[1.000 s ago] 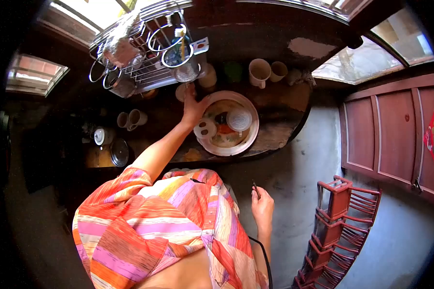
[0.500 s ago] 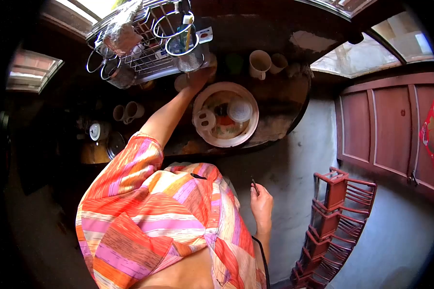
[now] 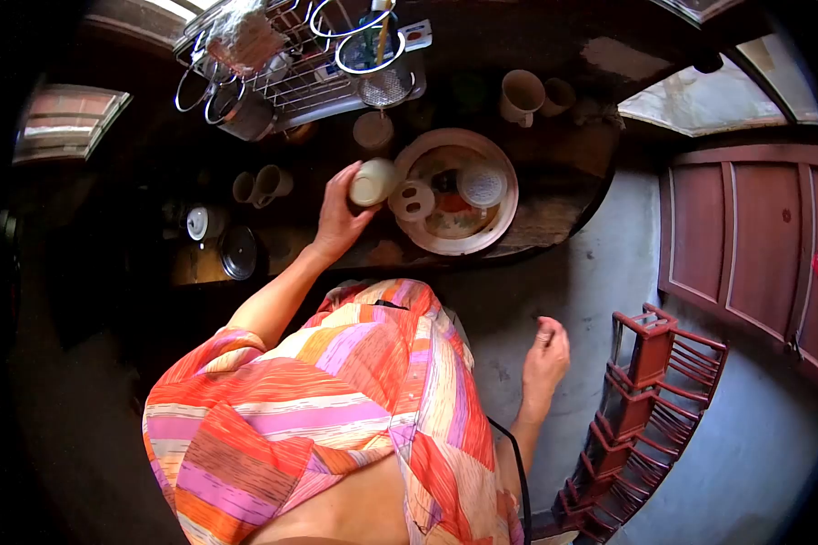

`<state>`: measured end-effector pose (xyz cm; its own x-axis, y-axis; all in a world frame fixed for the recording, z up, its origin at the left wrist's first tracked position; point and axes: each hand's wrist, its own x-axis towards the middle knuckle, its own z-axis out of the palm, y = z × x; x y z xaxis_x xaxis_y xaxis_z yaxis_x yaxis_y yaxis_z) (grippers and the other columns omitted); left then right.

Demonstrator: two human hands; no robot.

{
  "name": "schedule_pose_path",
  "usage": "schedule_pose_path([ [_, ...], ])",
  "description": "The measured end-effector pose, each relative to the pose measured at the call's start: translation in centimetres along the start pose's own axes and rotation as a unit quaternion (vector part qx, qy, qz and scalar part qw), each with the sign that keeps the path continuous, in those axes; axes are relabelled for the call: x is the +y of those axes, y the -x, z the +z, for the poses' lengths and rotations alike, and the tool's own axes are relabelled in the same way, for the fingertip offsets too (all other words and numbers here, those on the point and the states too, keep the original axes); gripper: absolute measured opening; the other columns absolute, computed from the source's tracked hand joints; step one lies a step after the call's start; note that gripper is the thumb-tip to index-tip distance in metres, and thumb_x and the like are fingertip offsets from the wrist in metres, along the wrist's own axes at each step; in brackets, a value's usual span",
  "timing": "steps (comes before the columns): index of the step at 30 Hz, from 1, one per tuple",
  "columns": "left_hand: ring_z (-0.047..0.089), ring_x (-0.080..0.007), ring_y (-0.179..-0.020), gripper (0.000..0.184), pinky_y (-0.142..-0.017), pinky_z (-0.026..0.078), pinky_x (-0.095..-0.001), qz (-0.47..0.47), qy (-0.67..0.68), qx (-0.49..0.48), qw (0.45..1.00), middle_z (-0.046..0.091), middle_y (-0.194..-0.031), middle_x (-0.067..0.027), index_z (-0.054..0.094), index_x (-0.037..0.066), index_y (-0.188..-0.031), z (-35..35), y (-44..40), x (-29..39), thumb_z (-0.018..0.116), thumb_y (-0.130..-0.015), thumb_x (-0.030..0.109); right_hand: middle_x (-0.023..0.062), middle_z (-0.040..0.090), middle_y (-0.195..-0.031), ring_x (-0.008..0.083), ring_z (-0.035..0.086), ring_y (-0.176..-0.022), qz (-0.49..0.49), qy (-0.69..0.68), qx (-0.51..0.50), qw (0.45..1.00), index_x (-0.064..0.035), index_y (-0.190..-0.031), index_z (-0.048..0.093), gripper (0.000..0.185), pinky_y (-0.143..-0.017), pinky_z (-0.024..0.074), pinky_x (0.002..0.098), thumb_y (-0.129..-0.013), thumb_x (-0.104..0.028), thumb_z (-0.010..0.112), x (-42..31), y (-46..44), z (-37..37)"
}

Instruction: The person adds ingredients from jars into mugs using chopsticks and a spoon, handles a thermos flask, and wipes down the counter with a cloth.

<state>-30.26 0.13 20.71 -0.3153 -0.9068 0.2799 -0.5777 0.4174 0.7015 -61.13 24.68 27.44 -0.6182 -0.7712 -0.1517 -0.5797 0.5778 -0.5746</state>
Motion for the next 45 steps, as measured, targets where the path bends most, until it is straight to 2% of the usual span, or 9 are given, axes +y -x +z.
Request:
schedule_pose_path([
  [5,0.045,-0.0348,-0.119,0.073,-0.100,0.039,-0.0399,-0.143,-0.043,0.022,0.989,0.048,-0.127,-0.0159,0.041,0.004,-0.129,0.9,3.2,-7.9,0.077,-0.065,0.008,0.0097,0.046,-0.077,0.0231,0.050,-0.070,-0.051,0.047,0.059,0.996,-0.0007,-0.089,0.061,0.040,-0.064,0.0416,0.0358,-0.100,-0.033,0.040,-1.3,-2.6,-2.3],
  [13,0.043,-0.0368,-0.121,0.079,-0.100,0.038,-0.0409,-0.106,-0.085,-0.074,0.988,0.044,-0.130,-0.0205,0.036,0.001,-0.133,2.7,2.7,-11.5,0.076,-0.067,0.013,0.0076,0.043,-0.077,0.0158,0.045,-0.063,-0.065,-0.027,0.073,0.995,0.0035,-0.074,0.050,0.040,-0.055,0.0373,0.0301,-0.099,-0.028,0.047,-2.5,-3.6,-3.2],
  [18,0.042,-0.0363,-0.122,0.079,-0.101,0.037,-0.0406,-0.019,-0.108,-0.038,0.993,0.043,-0.132,-0.0218,0.034,-0.002,-0.135,2.5,-0.4,-6.8,0.075,-0.070,0.018,0.0073,0.047,-0.082,0.0145,0.050,-0.066,-0.023,-0.047,0.101,0.993,0.0011,-0.087,0.051,0.026,-0.059,0.0422,0.0292,-0.099,-0.022,0.046,-0.2,-2.6,-2.4],
  [21,0.041,-0.0389,-0.122,0.081,-0.101,0.037,-0.0384,-0.208,0.098,-0.078,0.970,0.045,-0.126,-0.0270,0.033,-0.005,-0.134,6.8,-4.6,-4.7,0.076,-0.072,0.024,0.0058,0.053,-0.090,0.0122,0.051,-0.069,0.062,-0.115,0.097,0.987,-0.0008,-0.097,0.055,0.021,-0.062,0.0443,0.0270,-0.098,-0.020,0.048,0.1,-2.2,-2.1],
  [24,0.047,-0.0357,-0.117,0.071,-0.098,0.039,-0.0378,-0.236,0.090,-0.057,0.966,0.045,-0.127,-0.0273,0.042,-0.005,-0.126,13.1,-8.6,-4.4,0.075,-0.074,0.029,0.0075,0.058,-0.101,0.0118,0.056,-0.079,0.041,-0.213,0.098,0.971,0.0006,-0.112,0.055,0.023,-0.072,0.0478,0.0241,-0.098,-0.016,0.046,-0.4,-2.2,-2.2],
  [27,0.054,-0.0337,-0.106,0.071,-0.091,0.043,-0.0385,-0.156,0.186,0.240,0.940,0.053,-0.117,-0.0260,0.043,-0.004,-0.125,21.7,-10.2,-9.1,0.075,-0.074,0.034,0.0099,0.059,-0.101,0.0135,0.058,-0.084,0.064,-0.312,0.125,0.940,0.0014,-0.112,0.053,0.021,-0.077,0.0498,0.0259,-0.097,-0.012,0.047,-0.7,-1.7,-2.9],
  [35,0.055,-0.0337,-0.102,0.066,-0.091,0.043,-0.0392,-0.208,0.066,0.080,0.973,0.056,-0.112,-0.0235,0.046,-0.001,-0.122,19.4,-13.6,-8.4,0.074,-0.074,0.035,0.0134,0.063,-0.101,0.0170,0.062,-0.089,0.107,-0.368,0.159,0.910,0.0012,-0.110,0.053,0.018,-0.081,0.0511,0.0274,-0.094,-0.007,0.052,0.9,0.9,-5.0],
  [41,0.056,-0.0338,-0.099,0.063,-0.090,0.043,-0.0398,-0.216,0.060,0.027,0.974,0.059,-0.109,-0.0216,0.049,0.001,-0.120,17.0,-15.2,-7.4,0.072,-0.074,0.037,0.0177,0.060,-0.110,0.0241,0.062,-0.093,0.129,-0.445,0.146,0.874,0.0025,-0.115,0.052,0.031,-0.086,0.0508,0.0332,-0.099,-0.022,0.041,0.4,1.1,-5.7],
  [45,0.057,-0.0338,-0.100,0.062,-0.091,0.043,-0.0398,-0.181,0.056,0.038,0.981,0.059,-0.109,-0.0201,0.051,0.003,-0.119,17.8,-15.7,-9.2,0.074,-0.071,0.035,0.0098,0.057,-0.094,0.0182,0.058,-0.079,0.126,-0.430,0.161,0.879,-0.0019,-0.110,0.051,0.026,-0.074,0.0487,0.0271,-0.099,-0.023,0.041,1.1,1.2,-5.9],
])
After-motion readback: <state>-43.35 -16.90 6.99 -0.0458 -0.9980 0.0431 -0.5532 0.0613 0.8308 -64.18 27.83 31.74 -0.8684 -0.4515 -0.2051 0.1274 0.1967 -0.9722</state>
